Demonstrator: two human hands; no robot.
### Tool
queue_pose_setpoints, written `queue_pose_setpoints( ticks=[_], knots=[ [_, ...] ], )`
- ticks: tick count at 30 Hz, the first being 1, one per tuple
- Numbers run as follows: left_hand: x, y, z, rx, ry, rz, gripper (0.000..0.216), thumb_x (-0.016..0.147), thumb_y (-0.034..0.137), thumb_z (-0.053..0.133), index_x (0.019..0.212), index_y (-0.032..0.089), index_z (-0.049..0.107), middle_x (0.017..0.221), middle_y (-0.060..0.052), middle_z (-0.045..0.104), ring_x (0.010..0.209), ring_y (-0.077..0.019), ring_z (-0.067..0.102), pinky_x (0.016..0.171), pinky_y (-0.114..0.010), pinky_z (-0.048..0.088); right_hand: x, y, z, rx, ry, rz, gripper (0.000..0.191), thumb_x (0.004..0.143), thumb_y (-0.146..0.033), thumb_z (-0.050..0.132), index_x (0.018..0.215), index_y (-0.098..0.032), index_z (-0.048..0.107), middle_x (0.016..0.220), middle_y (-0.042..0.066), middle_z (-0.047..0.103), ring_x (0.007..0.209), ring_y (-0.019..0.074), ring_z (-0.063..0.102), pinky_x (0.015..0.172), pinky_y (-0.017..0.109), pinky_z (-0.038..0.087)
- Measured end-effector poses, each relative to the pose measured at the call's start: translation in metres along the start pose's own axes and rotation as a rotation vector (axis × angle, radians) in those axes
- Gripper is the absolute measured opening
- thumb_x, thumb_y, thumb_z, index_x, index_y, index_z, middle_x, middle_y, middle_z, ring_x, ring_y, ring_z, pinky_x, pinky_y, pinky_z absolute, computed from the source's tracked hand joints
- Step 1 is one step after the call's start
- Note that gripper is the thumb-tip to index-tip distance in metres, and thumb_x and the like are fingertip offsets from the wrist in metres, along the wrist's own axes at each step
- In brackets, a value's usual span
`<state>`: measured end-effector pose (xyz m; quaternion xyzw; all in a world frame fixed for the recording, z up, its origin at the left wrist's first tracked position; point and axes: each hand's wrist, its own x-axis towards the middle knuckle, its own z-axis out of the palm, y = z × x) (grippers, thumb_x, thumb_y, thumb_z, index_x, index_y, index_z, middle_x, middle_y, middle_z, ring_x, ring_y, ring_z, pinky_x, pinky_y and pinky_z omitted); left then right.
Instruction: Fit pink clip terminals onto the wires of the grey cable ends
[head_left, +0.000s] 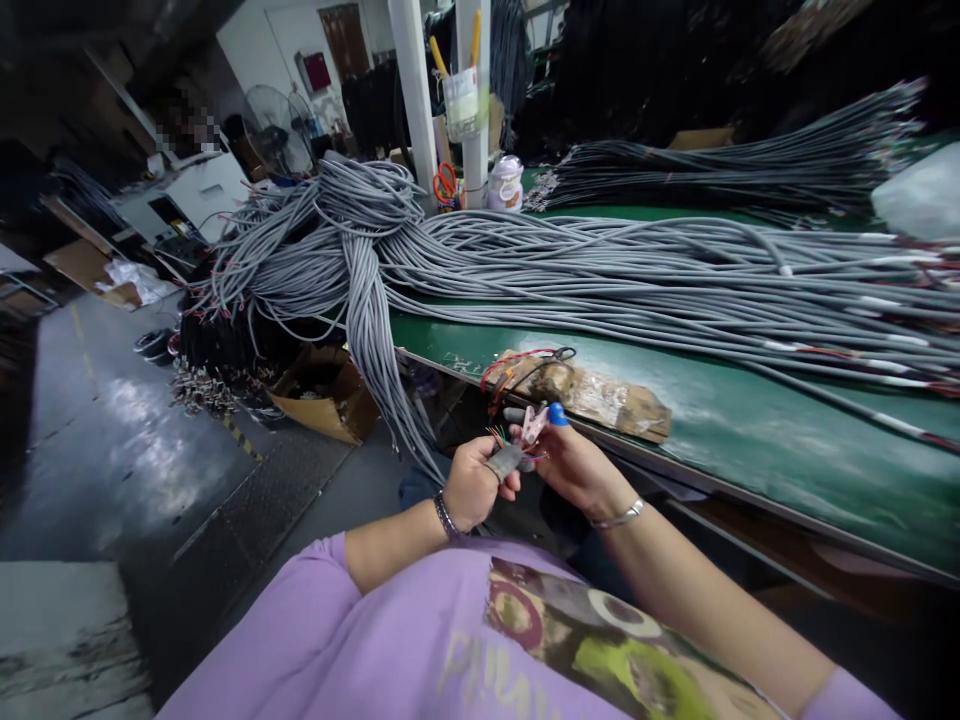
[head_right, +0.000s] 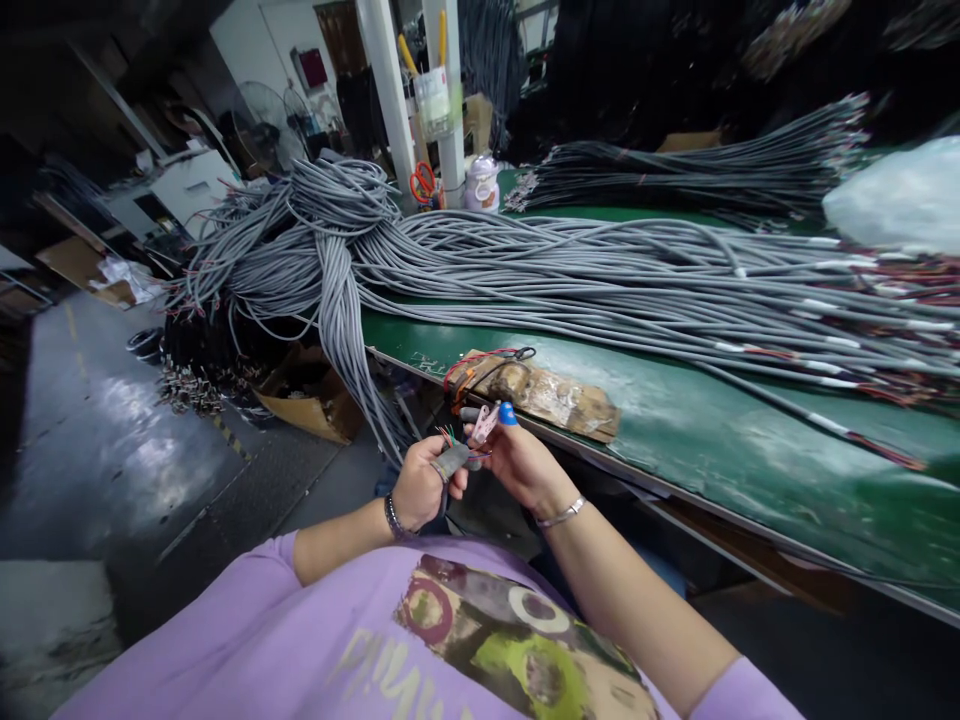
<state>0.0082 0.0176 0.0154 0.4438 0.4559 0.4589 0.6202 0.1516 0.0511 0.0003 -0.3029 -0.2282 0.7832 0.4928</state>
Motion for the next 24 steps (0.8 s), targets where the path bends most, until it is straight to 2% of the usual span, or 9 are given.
queue_pose_setpoints(
  ticks=[7,12,16,19,21,24],
  knots=[
    [0.003,-0.002,0.002,0.032,-0.020,-0.038,0.040,0.069,0.053,0.068,0.066,0.014,0.056,0.047,0.003,0.052,0.037,-0.0057,0.043,0.036,-0.018,0.034,0.005,0.003,0.007,0.035,0.063,-0.035,0.037,0.071,-0.055,0.072,0.071,-0.018,0.069,0.067,0.002,0.070,0.053,0.0132,0.057,0.049,0.026,0.043],
    [0.002,-0.005,0.003,0.053,-0.025,-0.051,0.042,0.069,0.054,0.067,0.065,0.015,0.055,0.046,0.004,0.051,0.036,-0.0054,0.042,0.036,-0.018,0.034,0.004,0.003,0.005,0.020,0.087,-0.027,0.038,0.071,-0.057,0.071,0.074,-0.020,0.068,0.069,0.002,0.070,0.059,0.0138,0.060,0.053,0.026,0.046],
    [-0.001,-0.006,-0.001,0.063,-0.026,-0.033,0.041,0.070,0.054,0.066,0.068,0.015,0.056,0.048,0.004,0.052,0.037,-0.0057,0.043,0.036,-0.018,0.034,-0.004,0.002,0.003,-0.017,0.015,-0.004,0.046,0.074,-0.066,0.061,0.074,-0.021,0.068,0.073,0.003,0.069,0.060,0.0146,0.058,0.055,0.027,0.046],
    [-0.005,-0.008,-0.007,0.091,-0.051,-0.021,0.040,0.072,0.054,0.064,0.068,0.015,0.054,0.049,0.003,0.053,0.038,-0.0060,0.044,0.037,-0.018,0.035,-0.011,0.001,-0.002,-0.130,-0.047,0.081,0.047,0.069,-0.066,0.066,0.076,-0.020,0.068,0.075,0.003,0.067,0.062,0.0143,0.058,0.059,0.028,0.047],
    [-0.007,-0.010,-0.010,0.133,-0.081,-0.012,0.039,0.073,0.052,0.063,0.068,0.015,0.055,0.050,0.003,0.054,0.040,-0.0063,0.046,0.039,-0.018,0.037,-0.015,0.001,-0.004,-0.238,-0.060,0.105,0.043,0.064,-0.059,0.075,0.075,-0.018,0.067,0.071,0.002,0.065,0.062,0.0138,0.057,0.060,0.028,0.046],
    [-0.007,-0.013,-0.012,0.191,-0.141,-0.036,0.037,0.072,0.050,0.065,0.068,0.014,0.056,0.052,0.002,0.055,0.042,-0.0074,0.049,0.042,-0.019,0.042,-0.021,-0.001,-0.002,-0.437,-0.062,0.022,0.036,0.060,-0.047,0.082,0.069,-0.017,0.064,0.063,-0.001,0.061,0.057,0.0119,0.053,0.059,0.027,0.043]
  ],
)
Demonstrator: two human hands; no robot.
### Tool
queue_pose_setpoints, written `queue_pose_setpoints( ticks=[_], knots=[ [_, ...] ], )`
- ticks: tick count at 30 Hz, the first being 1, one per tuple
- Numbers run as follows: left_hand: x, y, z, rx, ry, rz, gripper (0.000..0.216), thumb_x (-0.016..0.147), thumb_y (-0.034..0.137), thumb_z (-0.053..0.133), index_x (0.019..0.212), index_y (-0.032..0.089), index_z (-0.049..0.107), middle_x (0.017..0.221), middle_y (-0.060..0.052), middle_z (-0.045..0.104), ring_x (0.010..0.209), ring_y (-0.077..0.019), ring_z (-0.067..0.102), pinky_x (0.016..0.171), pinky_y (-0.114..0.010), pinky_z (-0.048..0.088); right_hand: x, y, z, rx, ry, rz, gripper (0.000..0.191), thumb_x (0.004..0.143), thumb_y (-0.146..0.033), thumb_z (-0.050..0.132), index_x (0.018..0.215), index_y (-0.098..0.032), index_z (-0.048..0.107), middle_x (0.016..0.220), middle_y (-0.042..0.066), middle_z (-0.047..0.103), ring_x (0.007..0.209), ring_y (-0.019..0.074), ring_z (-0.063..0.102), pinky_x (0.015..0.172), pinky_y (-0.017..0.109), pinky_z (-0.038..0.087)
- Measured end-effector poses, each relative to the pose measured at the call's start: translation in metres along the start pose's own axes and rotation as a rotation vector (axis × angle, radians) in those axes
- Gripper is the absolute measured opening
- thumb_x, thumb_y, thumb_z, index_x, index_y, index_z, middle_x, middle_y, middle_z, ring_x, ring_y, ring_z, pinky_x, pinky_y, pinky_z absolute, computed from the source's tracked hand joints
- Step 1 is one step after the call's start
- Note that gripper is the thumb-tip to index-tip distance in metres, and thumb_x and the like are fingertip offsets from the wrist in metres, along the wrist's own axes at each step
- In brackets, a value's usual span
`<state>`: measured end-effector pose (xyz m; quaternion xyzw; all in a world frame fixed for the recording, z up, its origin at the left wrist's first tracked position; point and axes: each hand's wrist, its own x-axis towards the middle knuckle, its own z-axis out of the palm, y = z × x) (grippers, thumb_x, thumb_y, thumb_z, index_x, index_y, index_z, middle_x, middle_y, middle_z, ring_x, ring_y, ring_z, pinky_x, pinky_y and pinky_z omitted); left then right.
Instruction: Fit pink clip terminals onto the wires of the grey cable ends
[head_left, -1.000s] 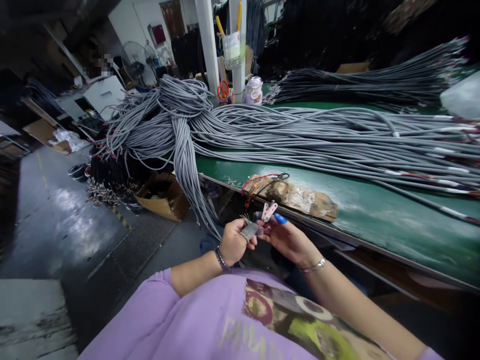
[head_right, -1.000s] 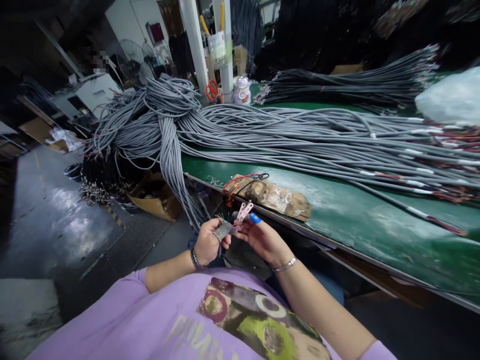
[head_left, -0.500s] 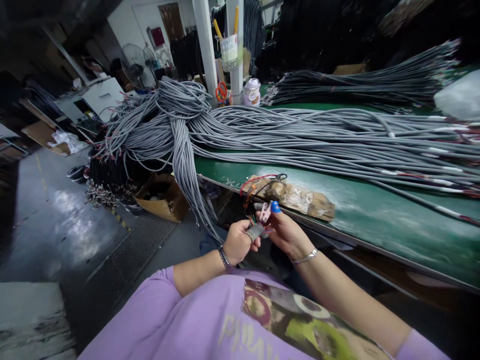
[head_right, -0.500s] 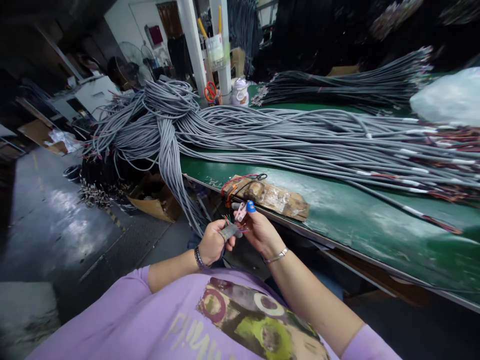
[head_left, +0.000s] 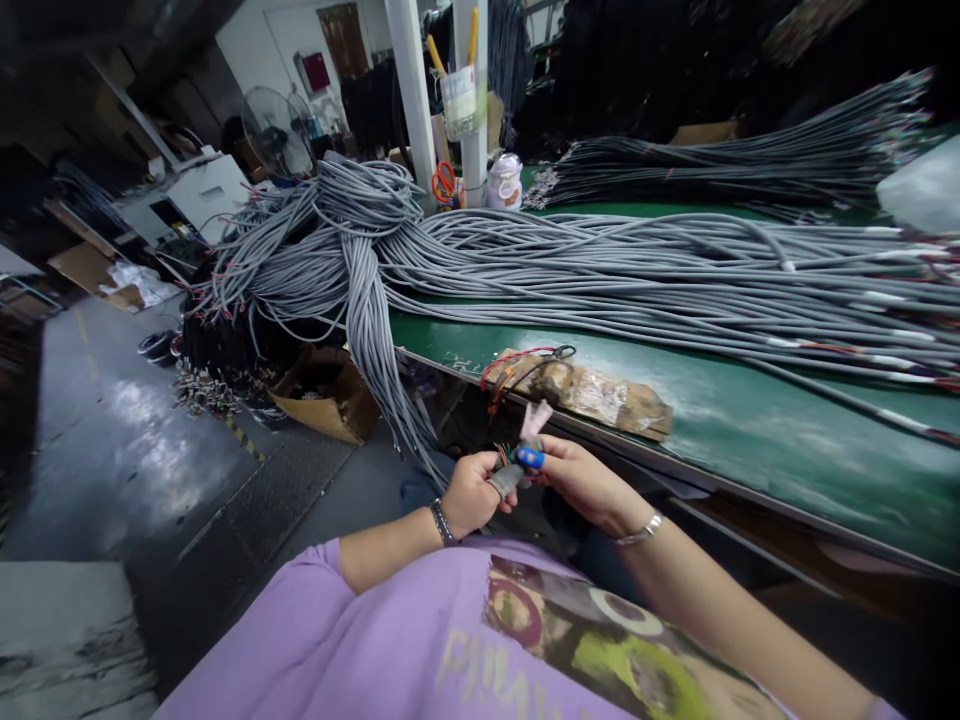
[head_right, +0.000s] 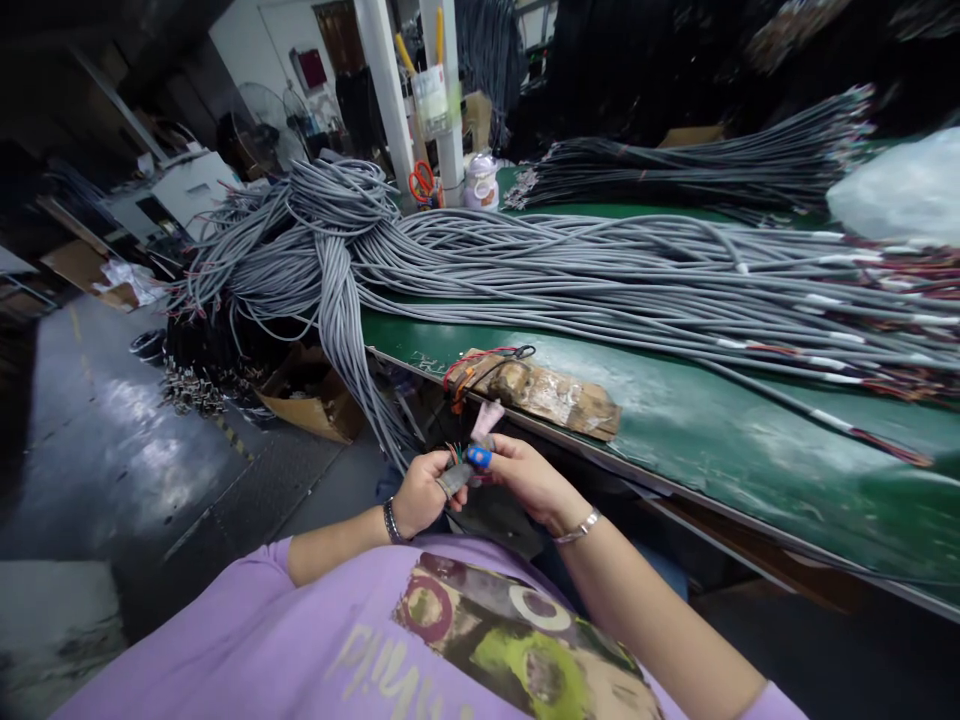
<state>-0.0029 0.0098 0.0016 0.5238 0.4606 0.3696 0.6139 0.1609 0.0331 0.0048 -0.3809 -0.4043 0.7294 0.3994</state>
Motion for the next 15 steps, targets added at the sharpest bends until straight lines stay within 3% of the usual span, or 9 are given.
queue_pose_setpoints(
  ticks=[5,7,12,15],
  knots=[
    [0.004,-0.002,0.001,0.025,-0.190,-0.150,0.037,0.064,0.046,0.072,0.066,0.014,0.055,0.052,0.000,0.058,0.044,-0.0108,0.055,0.047,-0.024,0.048,-0.009,-0.008,0.008,-0.322,-0.043,-0.120,0.034,0.065,-0.048,0.077,0.064,-0.017,0.063,0.060,-0.001,0.060,0.056,0.0129,0.051,0.058,0.027,0.041],
    [0.004,-0.001,0.001,0.038,-0.209,-0.172,0.036,0.064,0.046,0.071,0.066,0.014,0.055,0.052,-0.001,0.059,0.044,-0.0110,0.055,0.047,-0.024,0.047,-0.012,-0.008,0.008,-0.376,-0.017,-0.167,0.033,0.066,-0.048,0.076,0.065,-0.017,0.064,0.062,0.000,0.061,0.060,0.0139,0.052,0.060,0.028,0.042],
    [0.003,-0.001,-0.001,-0.028,-0.054,-0.096,0.037,0.068,0.048,0.068,0.070,0.013,0.058,0.056,-0.002,0.060,0.047,-0.0112,0.057,0.048,-0.023,0.047,-0.013,0.006,-0.007,-0.208,0.132,-0.142,0.036,0.070,-0.050,0.073,0.086,-0.019,0.067,0.082,0.004,0.067,0.072,0.0161,0.057,0.069,0.030,0.046],
    [0.003,-0.004,0.000,-0.064,-0.001,-0.050,0.039,0.068,0.051,0.068,0.070,0.012,0.059,0.058,-0.003,0.062,0.049,-0.0122,0.059,0.051,-0.024,0.048,-0.013,0.016,-0.009,-0.169,0.146,-0.101,0.035,0.070,-0.049,0.074,0.086,-0.018,0.067,0.082,0.004,0.066,0.071,0.0152,0.056,0.065,0.028,0.045]
  ],
)
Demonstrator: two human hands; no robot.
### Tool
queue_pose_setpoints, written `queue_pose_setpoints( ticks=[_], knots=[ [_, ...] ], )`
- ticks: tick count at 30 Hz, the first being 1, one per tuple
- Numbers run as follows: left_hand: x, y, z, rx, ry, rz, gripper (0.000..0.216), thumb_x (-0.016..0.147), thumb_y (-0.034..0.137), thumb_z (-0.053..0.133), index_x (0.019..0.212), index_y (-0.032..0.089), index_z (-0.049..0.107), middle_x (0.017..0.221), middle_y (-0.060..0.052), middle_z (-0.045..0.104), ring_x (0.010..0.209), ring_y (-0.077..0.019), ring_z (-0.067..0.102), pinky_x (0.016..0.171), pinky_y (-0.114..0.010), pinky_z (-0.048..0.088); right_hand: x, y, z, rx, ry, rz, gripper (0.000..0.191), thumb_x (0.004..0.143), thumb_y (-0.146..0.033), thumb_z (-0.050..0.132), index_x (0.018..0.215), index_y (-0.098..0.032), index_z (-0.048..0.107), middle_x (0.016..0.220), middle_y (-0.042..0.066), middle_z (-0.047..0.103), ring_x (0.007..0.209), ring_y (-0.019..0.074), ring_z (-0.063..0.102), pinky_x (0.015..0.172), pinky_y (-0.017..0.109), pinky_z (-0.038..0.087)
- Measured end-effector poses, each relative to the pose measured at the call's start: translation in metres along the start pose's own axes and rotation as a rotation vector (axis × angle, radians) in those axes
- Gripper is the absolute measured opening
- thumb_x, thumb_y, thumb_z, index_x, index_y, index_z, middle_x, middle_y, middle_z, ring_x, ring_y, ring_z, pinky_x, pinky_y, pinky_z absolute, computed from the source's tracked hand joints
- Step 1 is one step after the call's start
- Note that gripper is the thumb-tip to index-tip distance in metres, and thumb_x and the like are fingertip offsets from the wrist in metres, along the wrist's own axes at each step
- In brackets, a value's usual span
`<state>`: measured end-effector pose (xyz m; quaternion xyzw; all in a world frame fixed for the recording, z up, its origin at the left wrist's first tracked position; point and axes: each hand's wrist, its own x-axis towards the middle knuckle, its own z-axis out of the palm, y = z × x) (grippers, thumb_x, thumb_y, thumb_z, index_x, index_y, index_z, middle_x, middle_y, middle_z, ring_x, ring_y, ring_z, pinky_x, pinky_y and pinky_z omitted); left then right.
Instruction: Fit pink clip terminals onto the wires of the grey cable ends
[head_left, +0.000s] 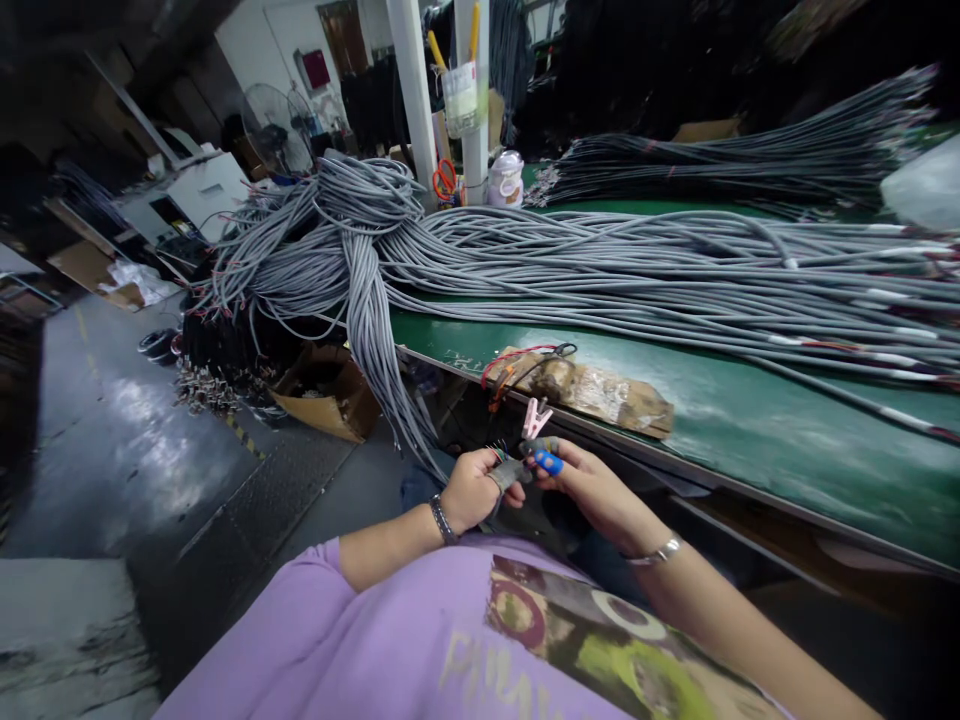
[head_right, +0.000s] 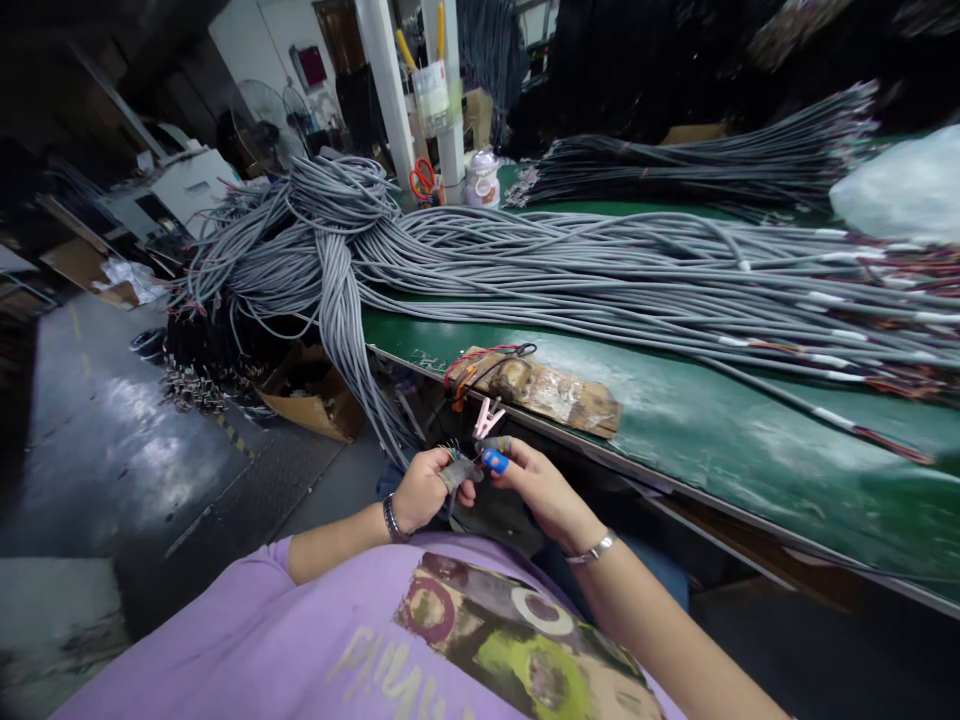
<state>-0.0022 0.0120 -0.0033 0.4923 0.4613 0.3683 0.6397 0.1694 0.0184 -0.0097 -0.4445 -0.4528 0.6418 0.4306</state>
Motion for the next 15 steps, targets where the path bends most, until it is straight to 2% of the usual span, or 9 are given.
queue_pose_setpoints(
  ticks=[5,10,15],
  knots=[
    [-0.001,0.002,0.003,0.006,-0.040,-0.044,0.045,0.066,0.057,0.068,0.067,0.013,0.058,0.057,-0.004,0.063,0.050,-0.0134,0.060,0.051,-0.024,0.047,-0.005,-0.004,0.014,-0.040,0.071,-0.090,0.032,0.068,-0.048,0.075,0.071,-0.018,0.063,0.064,0.000,0.060,0.060,0.0133,0.051,0.059,0.027,0.042],
    [-0.003,0.007,0.002,0.009,-0.169,-0.148,0.049,0.058,0.058,0.075,0.066,0.012,0.058,0.053,-0.003,0.061,0.048,-0.0130,0.058,0.053,-0.026,0.048,-0.008,-0.012,0.022,-0.111,-0.026,-0.104,0.031,0.073,-0.049,0.070,0.069,-0.021,0.059,0.057,0.000,0.059,0.053,0.0139,0.051,0.053,0.027,0.042],
    [-0.006,0.011,0.002,-0.029,-0.101,-0.063,0.052,0.060,0.062,0.072,0.063,0.012,0.059,0.055,-0.005,0.062,0.050,-0.0138,0.059,0.053,-0.026,0.048,-0.005,-0.008,0.026,0.053,0.032,-0.036,0.031,0.069,-0.047,0.073,0.069,-0.020,0.058,0.055,-0.002,0.057,0.049,0.0117,0.049,0.052,0.026,0.041]
  ],
)
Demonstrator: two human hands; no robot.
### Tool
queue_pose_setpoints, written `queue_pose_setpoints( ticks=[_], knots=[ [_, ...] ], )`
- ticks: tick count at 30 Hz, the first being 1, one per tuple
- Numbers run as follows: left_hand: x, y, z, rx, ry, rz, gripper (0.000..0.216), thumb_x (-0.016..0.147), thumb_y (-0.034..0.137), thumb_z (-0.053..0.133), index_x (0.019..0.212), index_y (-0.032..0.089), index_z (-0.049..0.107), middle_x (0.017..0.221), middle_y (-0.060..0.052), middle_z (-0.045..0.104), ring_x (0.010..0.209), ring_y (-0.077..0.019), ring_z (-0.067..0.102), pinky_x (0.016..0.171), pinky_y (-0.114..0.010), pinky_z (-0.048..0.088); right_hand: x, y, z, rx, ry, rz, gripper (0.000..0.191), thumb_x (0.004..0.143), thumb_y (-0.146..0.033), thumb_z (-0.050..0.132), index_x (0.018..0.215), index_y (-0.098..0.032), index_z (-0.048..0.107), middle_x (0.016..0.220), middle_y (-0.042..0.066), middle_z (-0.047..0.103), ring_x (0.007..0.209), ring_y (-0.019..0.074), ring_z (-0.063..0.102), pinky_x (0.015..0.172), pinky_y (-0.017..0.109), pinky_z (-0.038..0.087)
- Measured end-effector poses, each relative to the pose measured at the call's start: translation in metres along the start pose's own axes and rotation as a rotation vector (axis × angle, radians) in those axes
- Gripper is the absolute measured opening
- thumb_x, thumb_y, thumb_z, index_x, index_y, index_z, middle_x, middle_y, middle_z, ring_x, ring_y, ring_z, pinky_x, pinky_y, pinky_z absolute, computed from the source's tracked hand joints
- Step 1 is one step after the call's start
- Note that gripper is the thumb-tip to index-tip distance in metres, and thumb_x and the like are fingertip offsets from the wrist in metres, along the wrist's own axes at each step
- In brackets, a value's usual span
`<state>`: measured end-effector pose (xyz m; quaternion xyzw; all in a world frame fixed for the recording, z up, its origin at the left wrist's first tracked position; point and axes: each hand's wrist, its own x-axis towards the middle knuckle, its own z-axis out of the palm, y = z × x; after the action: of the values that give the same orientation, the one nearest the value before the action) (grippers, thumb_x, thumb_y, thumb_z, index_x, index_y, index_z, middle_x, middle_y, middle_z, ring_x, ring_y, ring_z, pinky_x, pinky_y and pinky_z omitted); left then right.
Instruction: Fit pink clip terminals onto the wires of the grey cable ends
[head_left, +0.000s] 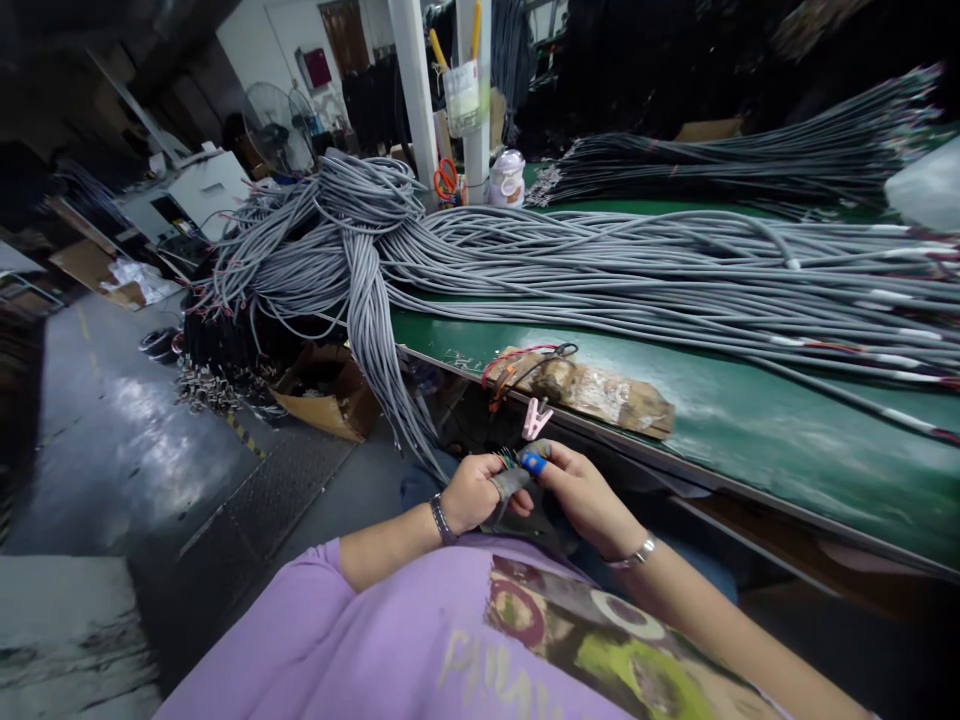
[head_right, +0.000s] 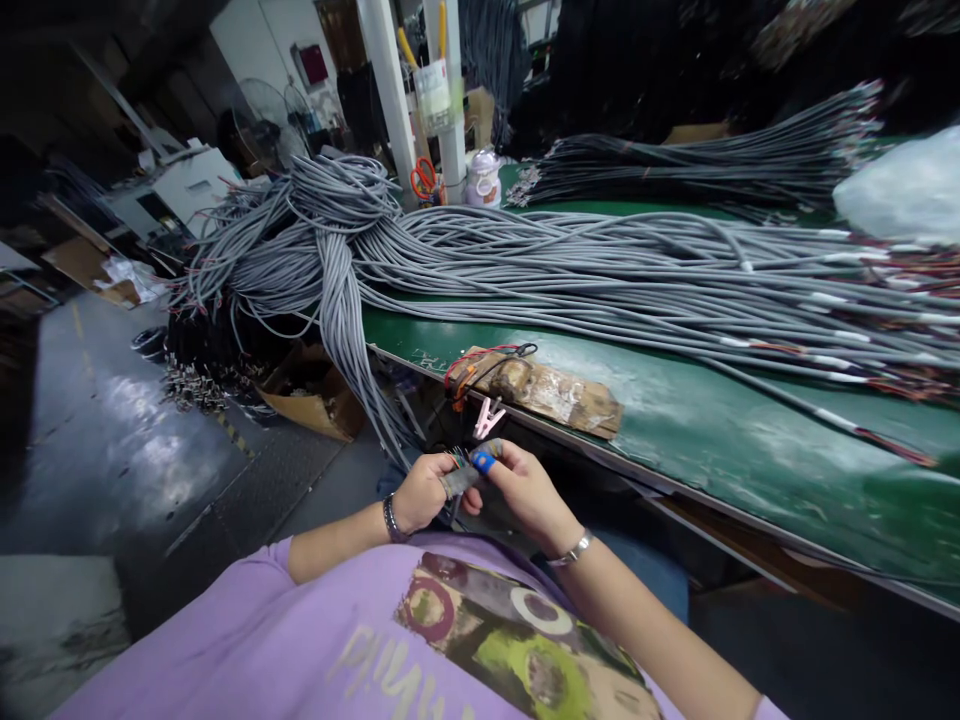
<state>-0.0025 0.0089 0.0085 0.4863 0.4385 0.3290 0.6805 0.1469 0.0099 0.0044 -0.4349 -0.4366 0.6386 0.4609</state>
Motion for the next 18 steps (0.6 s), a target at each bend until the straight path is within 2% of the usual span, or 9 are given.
queue_pose_setpoints(
  ticks=[3,6,11,16,18],
  knots=[
    [-0.0006,0.0005,0.0000,-0.011,0.019,0.052,0.053,0.061,0.063,0.071,0.063,0.011,0.060,0.055,-0.006,0.062,0.052,-0.0146,0.060,0.054,-0.026,0.048,-0.0009,-0.0010,0.0053,0.171,-0.023,0.114,0.030,0.068,-0.045,0.073,0.066,-0.020,0.056,0.049,-0.003,0.053,0.044,0.0119,0.048,0.049,0.028,0.041],
    [-0.0005,-0.0012,-0.0007,-0.018,0.018,0.062,0.052,0.060,0.062,0.072,0.063,0.011,0.062,0.055,-0.005,0.062,0.051,-0.0134,0.058,0.055,-0.026,0.049,-0.0027,-0.0042,0.0089,0.267,-0.064,0.149,0.029,0.067,-0.041,0.074,0.064,-0.020,0.055,0.049,-0.003,0.052,0.044,0.0124,0.049,0.050,0.029,0.042],
    [0.0004,-0.0043,-0.0018,-0.069,0.042,0.045,0.052,0.059,0.061,0.073,0.065,0.010,0.062,0.054,-0.004,0.061,0.047,-0.0118,0.057,0.051,-0.024,0.047,-0.0030,-0.0060,0.0090,0.286,-0.054,0.142,0.029,0.067,-0.039,0.075,0.064,-0.021,0.053,0.051,-0.003,0.055,0.046,0.0132,0.051,0.053,0.031,0.044],
    [0.0007,-0.0047,-0.0027,-0.055,-0.051,-0.045,0.052,0.055,0.058,0.077,0.070,0.011,0.061,0.053,-0.002,0.060,0.045,-0.0109,0.055,0.048,-0.024,0.047,-0.0015,-0.0061,0.0087,0.280,-0.155,0.193,0.030,0.069,-0.041,0.074,0.063,-0.021,0.052,0.049,-0.003,0.054,0.043,0.0144,0.052,0.049,0.030,0.041],
    [0.0011,-0.0057,-0.0036,-0.028,-0.022,-0.023,0.051,0.057,0.058,0.076,0.069,0.011,0.060,0.052,-0.001,0.060,0.044,-0.0105,0.055,0.048,-0.024,0.047,0.0000,-0.0042,0.0068,0.256,-0.111,0.174,0.029,0.067,-0.041,0.076,0.064,-0.020,0.056,0.053,-0.003,0.055,0.046,0.0127,0.051,0.051,0.029,0.041]
  ],
)
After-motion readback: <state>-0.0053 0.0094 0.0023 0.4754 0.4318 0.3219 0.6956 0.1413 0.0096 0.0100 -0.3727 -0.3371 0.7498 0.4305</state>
